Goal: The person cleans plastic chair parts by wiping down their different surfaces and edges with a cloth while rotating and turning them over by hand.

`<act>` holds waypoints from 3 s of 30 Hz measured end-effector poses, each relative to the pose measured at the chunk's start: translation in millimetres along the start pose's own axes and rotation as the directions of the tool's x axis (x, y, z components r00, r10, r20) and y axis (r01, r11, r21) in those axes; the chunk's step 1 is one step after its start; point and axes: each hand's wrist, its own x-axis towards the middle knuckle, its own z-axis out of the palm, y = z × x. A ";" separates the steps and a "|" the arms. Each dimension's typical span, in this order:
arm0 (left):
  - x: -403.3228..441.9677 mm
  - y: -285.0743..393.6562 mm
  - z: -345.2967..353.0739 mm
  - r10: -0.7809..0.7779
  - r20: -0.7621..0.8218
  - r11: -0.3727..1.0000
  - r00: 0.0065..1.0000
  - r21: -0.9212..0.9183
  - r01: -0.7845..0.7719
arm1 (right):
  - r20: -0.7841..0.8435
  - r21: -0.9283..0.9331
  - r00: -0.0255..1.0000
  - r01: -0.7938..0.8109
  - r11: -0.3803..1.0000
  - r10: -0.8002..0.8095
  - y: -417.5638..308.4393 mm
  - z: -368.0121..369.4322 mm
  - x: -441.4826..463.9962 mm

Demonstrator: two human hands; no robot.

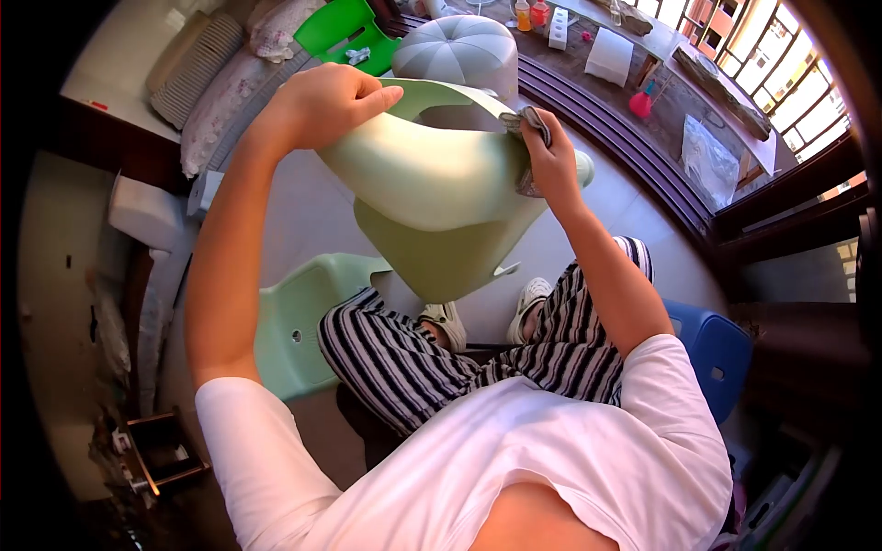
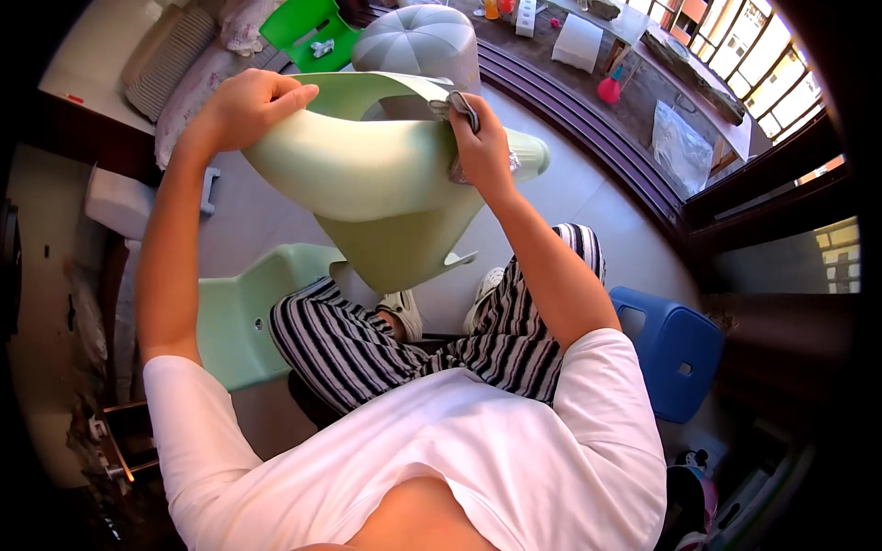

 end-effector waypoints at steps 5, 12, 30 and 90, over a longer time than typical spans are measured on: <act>-4.0 2.1 28.0 0.292 -0.106 0.929 0.951 0.267 -0.255 | 0.034 0.060 0.993 -0.113 0.992 0.112 -6.4 3.9 -1.5; -15.9 -9.8 68.6 0.436 -0.262 0.880 0.861 0.324 -0.347 | 0.013 0.297 0.967 -0.245 0.923 0.253 1.4 3.8 -0.6; -0.9 -11.3 103.1 -0.354 -0.683 0.933 0.639 -0.211 0.291 | -0.121 0.439 0.960 -0.177 0.881 0.254 7.4 3.2 12.4; -160.5 -12.2 154.9 -0.427 -0.786 0.899 0.448 -0.315 0.304 | 0.543 -0.329 0.830 0.073 0.942 0.125 35.0 73.7 32.3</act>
